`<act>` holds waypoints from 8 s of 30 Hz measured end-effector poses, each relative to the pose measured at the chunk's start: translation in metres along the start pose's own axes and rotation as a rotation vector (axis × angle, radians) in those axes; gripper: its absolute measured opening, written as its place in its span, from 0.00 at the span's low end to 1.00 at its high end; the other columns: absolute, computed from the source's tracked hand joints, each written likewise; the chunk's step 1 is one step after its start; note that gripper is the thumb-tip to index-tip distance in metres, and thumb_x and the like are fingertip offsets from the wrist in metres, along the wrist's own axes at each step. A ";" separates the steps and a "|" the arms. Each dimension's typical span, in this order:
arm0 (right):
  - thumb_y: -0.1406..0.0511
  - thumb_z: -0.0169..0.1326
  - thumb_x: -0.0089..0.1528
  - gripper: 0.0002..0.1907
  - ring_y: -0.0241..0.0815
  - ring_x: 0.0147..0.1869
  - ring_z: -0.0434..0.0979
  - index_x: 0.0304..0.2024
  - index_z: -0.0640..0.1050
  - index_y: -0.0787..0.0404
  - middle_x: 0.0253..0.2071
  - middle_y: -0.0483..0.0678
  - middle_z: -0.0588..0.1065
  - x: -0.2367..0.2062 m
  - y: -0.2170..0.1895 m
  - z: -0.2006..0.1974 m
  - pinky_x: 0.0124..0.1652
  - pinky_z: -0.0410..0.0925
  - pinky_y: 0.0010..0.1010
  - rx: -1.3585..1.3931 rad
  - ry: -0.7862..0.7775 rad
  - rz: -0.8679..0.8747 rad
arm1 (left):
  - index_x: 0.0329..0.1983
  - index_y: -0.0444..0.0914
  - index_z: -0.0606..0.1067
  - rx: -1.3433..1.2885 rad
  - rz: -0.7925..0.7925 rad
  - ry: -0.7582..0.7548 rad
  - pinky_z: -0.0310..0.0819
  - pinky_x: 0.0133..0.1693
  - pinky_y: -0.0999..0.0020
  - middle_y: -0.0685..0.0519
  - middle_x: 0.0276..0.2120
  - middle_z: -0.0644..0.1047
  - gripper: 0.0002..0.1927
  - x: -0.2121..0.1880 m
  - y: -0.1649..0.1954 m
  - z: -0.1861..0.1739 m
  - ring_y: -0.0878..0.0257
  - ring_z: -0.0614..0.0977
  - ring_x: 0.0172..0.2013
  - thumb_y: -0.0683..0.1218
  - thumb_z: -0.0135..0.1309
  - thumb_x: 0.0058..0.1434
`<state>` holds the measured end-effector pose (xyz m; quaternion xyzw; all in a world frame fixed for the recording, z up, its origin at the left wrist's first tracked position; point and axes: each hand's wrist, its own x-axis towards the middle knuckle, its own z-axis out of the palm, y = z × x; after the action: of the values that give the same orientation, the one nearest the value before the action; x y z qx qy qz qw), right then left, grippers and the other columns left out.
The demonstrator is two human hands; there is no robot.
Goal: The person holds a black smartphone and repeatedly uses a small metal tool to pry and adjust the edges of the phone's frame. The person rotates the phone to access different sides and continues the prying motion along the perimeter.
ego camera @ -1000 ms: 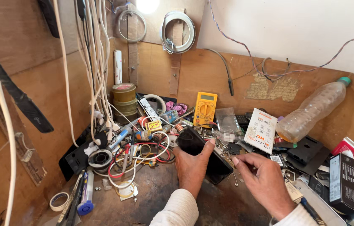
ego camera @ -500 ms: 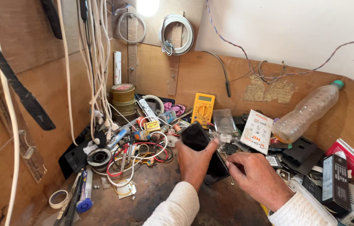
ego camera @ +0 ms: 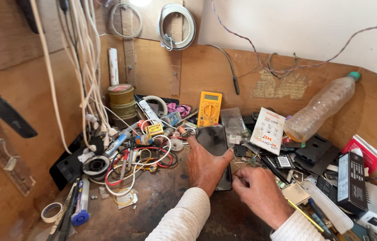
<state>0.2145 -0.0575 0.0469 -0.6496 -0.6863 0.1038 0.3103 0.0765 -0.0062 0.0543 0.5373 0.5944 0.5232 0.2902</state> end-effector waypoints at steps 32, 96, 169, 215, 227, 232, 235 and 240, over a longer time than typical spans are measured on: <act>0.60 0.55 0.66 0.17 0.40 0.24 0.79 0.39 0.81 0.71 0.28 0.53 0.80 -0.007 0.030 -0.002 0.21 0.73 0.32 0.708 -0.187 0.415 | 0.53 0.31 0.62 0.121 0.062 -0.016 0.77 0.45 0.48 0.34 0.38 0.80 0.43 0.002 -0.003 0.007 0.38 0.83 0.40 0.56 0.69 0.42; 0.65 0.58 0.64 0.17 0.51 0.22 0.82 0.42 0.79 0.79 0.27 0.58 0.77 0.001 0.062 0.010 0.22 0.76 0.39 0.608 -0.004 0.562 | 0.59 0.31 0.71 -0.949 -0.043 -0.285 0.72 0.53 0.64 0.48 0.49 0.79 0.32 0.015 -0.028 -0.028 0.59 0.79 0.50 0.45 0.65 0.51; 0.66 0.57 0.61 0.14 0.36 0.40 0.89 0.49 0.83 0.62 0.39 0.54 0.86 -0.025 0.026 0.019 0.39 0.78 0.29 0.186 0.206 -0.263 | 0.72 0.45 0.56 -0.956 -0.274 -0.439 0.82 0.40 0.52 0.51 0.50 0.78 0.47 0.010 -0.042 -0.022 0.60 0.82 0.44 0.53 0.66 0.51; 0.60 0.59 0.60 0.11 0.61 0.28 0.82 0.39 0.83 0.61 0.24 0.62 0.78 -0.014 -0.024 -0.033 0.29 0.72 0.44 -0.080 -0.060 -0.065 | 0.77 0.43 0.54 -0.722 -0.175 -0.290 0.82 0.26 0.66 0.48 0.36 0.81 0.54 0.003 -0.029 -0.012 0.62 0.85 0.30 0.53 0.68 0.49; 0.60 0.57 0.60 0.12 0.64 0.31 0.81 0.40 0.82 0.60 0.25 0.63 0.77 -0.008 -0.025 -0.030 0.32 0.72 0.47 -0.110 -0.058 -0.105 | 0.76 0.43 0.56 -0.769 -0.160 -0.299 0.84 0.28 0.65 0.48 0.38 0.82 0.51 0.000 -0.028 -0.016 0.62 0.85 0.32 0.51 0.67 0.50; 0.59 0.57 0.61 0.13 0.64 0.33 0.80 0.41 0.83 0.60 0.26 0.63 0.78 -0.002 -0.031 -0.029 0.33 0.72 0.49 -0.127 -0.059 -0.145 | 0.75 0.43 0.57 -0.782 -0.155 -0.301 0.83 0.27 0.66 0.48 0.37 0.82 0.50 0.000 -0.027 -0.016 0.62 0.85 0.32 0.51 0.67 0.50; 0.57 0.56 0.62 0.14 0.64 0.35 0.80 0.41 0.82 0.60 0.25 0.64 0.78 0.000 -0.035 -0.029 0.35 0.72 0.49 -0.172 -0.094 -0.065 | 0.74 0.42 0.59 -0.791 -0.155 -0.305 0.83 0.28 0.66 0.47 0.37 0.82 0.49 0.000 -0.027 -0.017 0.62 0.85 0.33 0.50 0.67 0.50; 0.58 0.56 0.60 0.14 0.64 0.35 0.80 0.43 0.83 0.59 0.27 0.63 0.78 0.005 -0.039 -0.025 0.35 0.72 0.51 -0.141 -0.039 -0.160 | 0.74 0.43 0.59 -0.827 -0.167 -0.314 0.84 0.30 0.66 0.48 0.38 0.82 0.49 0.000 -0.028 -0.017 0.62 0.85 0.35 0.50 0.67 0.50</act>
<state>0.1968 -0.0649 0.0893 -0.6109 -0.7475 0.0425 0.2575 0.0522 -0.0077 0.0333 0.3992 0.3253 0.6036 0.6086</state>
